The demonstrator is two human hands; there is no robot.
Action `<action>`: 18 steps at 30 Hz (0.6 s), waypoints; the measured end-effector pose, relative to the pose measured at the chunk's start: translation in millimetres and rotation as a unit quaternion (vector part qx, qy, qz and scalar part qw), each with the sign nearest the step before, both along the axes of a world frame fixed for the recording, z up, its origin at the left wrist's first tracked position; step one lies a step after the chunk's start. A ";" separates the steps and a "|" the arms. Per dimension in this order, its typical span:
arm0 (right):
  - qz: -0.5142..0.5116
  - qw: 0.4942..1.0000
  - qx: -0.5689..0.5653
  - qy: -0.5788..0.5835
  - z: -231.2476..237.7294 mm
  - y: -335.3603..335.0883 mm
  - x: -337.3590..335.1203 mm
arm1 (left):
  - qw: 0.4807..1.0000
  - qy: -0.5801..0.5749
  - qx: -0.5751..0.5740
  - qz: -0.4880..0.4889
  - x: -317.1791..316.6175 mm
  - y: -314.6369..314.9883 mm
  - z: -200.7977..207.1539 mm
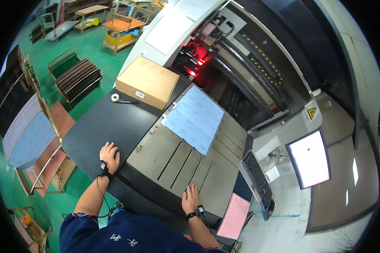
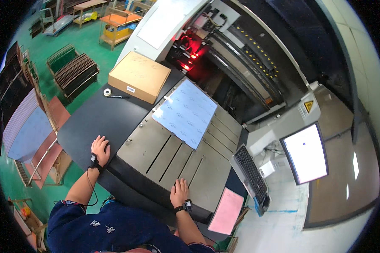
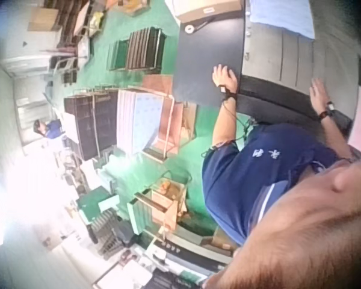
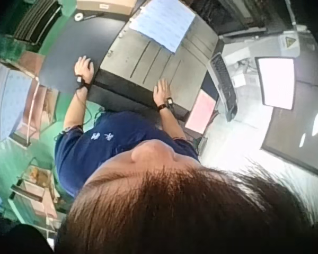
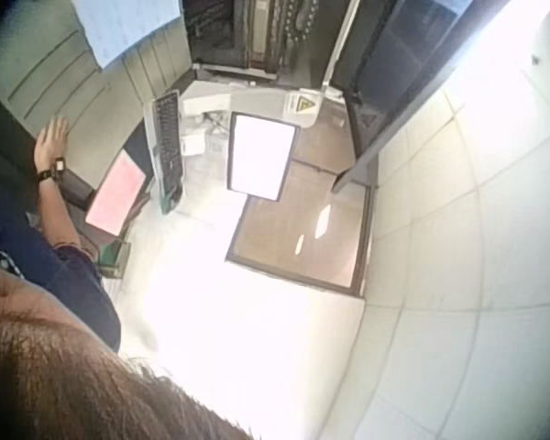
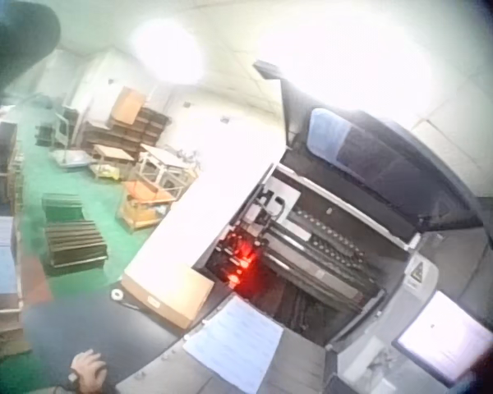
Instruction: Operating a large flatbed printer to print on circuit boards or similar panels.
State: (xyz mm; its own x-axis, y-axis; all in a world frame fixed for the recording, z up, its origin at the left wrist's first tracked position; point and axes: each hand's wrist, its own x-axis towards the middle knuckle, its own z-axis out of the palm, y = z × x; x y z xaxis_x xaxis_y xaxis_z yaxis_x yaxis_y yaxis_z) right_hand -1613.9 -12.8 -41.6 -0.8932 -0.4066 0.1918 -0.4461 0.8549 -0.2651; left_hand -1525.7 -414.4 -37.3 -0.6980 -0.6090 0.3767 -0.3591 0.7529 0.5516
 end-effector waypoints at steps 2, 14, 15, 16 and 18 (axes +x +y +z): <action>0.039 0.998 -0.012 -0.049 4.6 14.1 5.8 | 1.000 0.010 -0.008 -0.008 -0.2 -0.3 -3.7; 0.014 0.993 -0.115 -0.010 -8.9 67.6 70.2 | 0.997 -0.051 -0.008 -0.060 66.7 48.5 -18.3; -0.021 0.995 -0.097 0.005 -13.5 73.8 81.7 | 0.996 -0.047 -0.019 -0.072 81.5 57.5 -17.7; -0.056 0.995 -0.077 0.020 -16.7 79.6 94.8 | 0.995 -0.055 -0.018 -0.077 96.7 66.8 -17.6; -0.097 0.994 -0.058 -0.008 -30.0 94.1 116.2 | 0.995 -0.058 -0.011 -0.082 130.0 85.3 -18.9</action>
